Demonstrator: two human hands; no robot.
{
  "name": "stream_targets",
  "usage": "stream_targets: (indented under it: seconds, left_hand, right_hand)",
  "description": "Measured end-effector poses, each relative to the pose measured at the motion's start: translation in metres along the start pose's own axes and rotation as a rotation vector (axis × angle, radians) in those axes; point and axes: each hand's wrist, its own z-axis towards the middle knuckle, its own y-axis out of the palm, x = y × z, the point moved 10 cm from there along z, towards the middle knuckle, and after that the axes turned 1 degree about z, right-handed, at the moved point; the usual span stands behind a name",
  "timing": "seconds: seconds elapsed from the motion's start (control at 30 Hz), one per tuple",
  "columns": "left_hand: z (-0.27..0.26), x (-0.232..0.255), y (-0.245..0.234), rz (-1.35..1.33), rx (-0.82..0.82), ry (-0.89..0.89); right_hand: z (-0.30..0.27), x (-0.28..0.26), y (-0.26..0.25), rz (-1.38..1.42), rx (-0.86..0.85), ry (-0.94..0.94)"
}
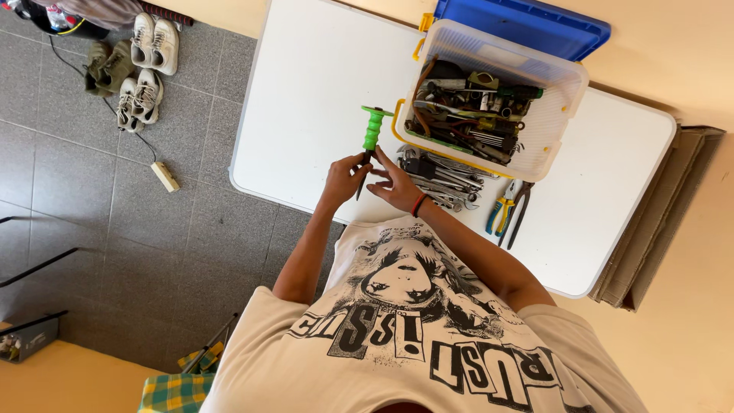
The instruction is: The person removes hand tools from a plastic toolbox on a white table and arranges them in groups on the tabletop. They sort wrenches, pliers, screwdrivers and other tools one at a time, laying each type in its own row beside the box.
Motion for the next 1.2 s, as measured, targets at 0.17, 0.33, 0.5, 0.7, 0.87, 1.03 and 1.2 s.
stream_targets:
  seconds: [0.17,0.33,0.5,0.7,0.87,1.03,1.2]
  left_hand:
    - [0.018,-0.063,0.024,0.019,0.027,-0.066]
    - [0.028,-0.108,0.043,0.197,-0.041,-0.264]
    - [0.036,-0.112,0.054,0.252,-0.047,-0.241]
    - [0.044,-0.099,0.054,0.216,0.092,-0.142]
    - [0.046,-0.103,0.064,0.198,0.072,-0.177]
    - [0.042,-0.099,0.063,0.211,0.083,-0.165]
    - [0.031,-0.047,0.035,0.126,0.260,-0.032]
  right_hand:
    - [0.022,0.070,0.006,0.016,0.020,0.105]
    - [0.039,0.107,0.002,0.025,0.040,0.129]
    - [0.043,0.119,-0.001,-0.002,0.033,0.155]
    - [0.045,0.126,-0.003,0.120,0.032,0.246]
    - [0.039,0.122,-0.009,0.127,0.011,0.248]
    - [0.020,0.105,-0.022,0.052,0.013,0.269]
    - [-0.016,0.041,-0.034,0.081,-0.069,0.101]
